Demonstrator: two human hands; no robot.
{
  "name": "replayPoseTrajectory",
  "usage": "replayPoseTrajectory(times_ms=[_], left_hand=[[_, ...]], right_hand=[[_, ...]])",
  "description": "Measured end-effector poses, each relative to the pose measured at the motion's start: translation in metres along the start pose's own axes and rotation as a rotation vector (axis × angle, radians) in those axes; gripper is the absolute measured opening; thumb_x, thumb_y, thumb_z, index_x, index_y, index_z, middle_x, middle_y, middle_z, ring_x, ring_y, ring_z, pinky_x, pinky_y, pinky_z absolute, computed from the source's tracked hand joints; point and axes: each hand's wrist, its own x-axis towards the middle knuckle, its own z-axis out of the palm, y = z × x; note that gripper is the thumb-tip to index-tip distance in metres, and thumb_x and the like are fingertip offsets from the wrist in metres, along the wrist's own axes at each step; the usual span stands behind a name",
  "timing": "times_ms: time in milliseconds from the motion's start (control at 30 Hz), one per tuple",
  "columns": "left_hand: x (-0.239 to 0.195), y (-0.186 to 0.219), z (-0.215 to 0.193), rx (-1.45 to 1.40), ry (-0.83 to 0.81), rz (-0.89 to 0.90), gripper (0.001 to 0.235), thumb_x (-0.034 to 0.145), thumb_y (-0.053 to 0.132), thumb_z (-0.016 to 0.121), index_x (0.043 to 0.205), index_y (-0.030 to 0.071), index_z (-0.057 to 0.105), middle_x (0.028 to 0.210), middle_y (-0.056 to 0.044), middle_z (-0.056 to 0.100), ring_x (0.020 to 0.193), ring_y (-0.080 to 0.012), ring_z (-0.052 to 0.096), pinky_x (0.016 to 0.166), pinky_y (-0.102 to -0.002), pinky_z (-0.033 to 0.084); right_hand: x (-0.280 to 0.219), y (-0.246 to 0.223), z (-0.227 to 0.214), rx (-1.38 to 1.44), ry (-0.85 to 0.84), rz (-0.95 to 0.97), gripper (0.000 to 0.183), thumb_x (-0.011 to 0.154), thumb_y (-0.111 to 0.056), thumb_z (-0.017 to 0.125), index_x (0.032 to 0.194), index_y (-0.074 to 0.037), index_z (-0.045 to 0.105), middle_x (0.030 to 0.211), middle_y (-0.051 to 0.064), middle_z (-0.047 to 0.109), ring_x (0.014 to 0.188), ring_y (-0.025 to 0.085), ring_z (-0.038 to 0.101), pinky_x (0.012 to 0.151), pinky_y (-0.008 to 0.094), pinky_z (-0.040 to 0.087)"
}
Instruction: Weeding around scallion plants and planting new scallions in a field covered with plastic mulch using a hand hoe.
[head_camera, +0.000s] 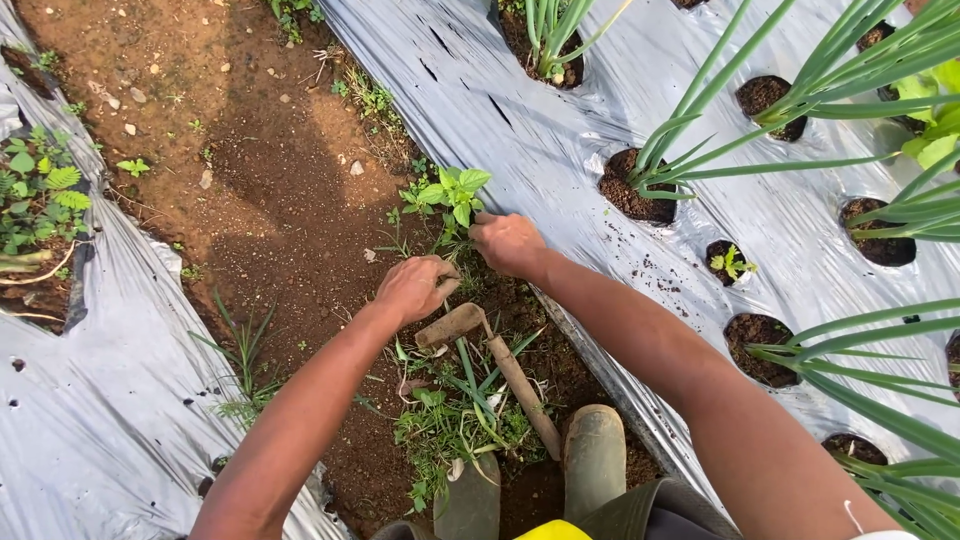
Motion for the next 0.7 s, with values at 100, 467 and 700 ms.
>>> replayPoseTrajectory(times_ms=[100, 467, 700], left_hand=[[-0.001, 0.001, -0.002, 0.01, 0.026, 0.004, 0.026, 0.102, 0.02, 0.056, 0.116, 0.013, 0.076, 0.121, -0.011, 0.074, 0.117, -0.0352, 0.068, 0.104, -0.053, 0.051], [-0.005, 0.0, -0.003, 0.029, 0.027, -0.045, 0.034, 0.101, 0.029, 0.057, 0.127, 0.013, 0.071, 0.131, -0.011, 0.069, 0.13, -0.0331, 0.06, 0.11, -0.05, 0.047], [-0.007, 0.005, -0.005, 0.03, 0.013, -0.08, 0.041, 0.102, 0.032, 0.056, 0.138, 0.013, 0.065, 0.136, -0.013, 0.066, 0.136, -0.033, 0.057, 0.115, -0.05, 0.042]], right_hand=[[-0.013, -0.008, -0.023, 0.123, 0.122, -0.016, 0.017, 0.102, -0.017, 0.061, 0.105, -0.005, 0.073, 0.104, 0.016, 0.075, 0.065, 0.02, 0.074, 0.054, 0.031, 0.064], [-0.017, -0.035, -0.025, -0.187, -0.154, 0.009, 0.041, 0.104, -0.037, 0.063, 0.136, -0.012, 0.061, 0.127, 0.014, 0.063, 0.084, 0.017, 0.072, 0.065, 0.029, 0.063], [-0.018, -0.037, -0.006, -0.177, -0.087, 0.057, 0.03, 0.103, -0.03, 0.064, 0.129, -0.017, 0.066, 0.109, 0.01, 0.058, 0.081, 0.019, 0.072, 0.067, 0.034, 0.065]])
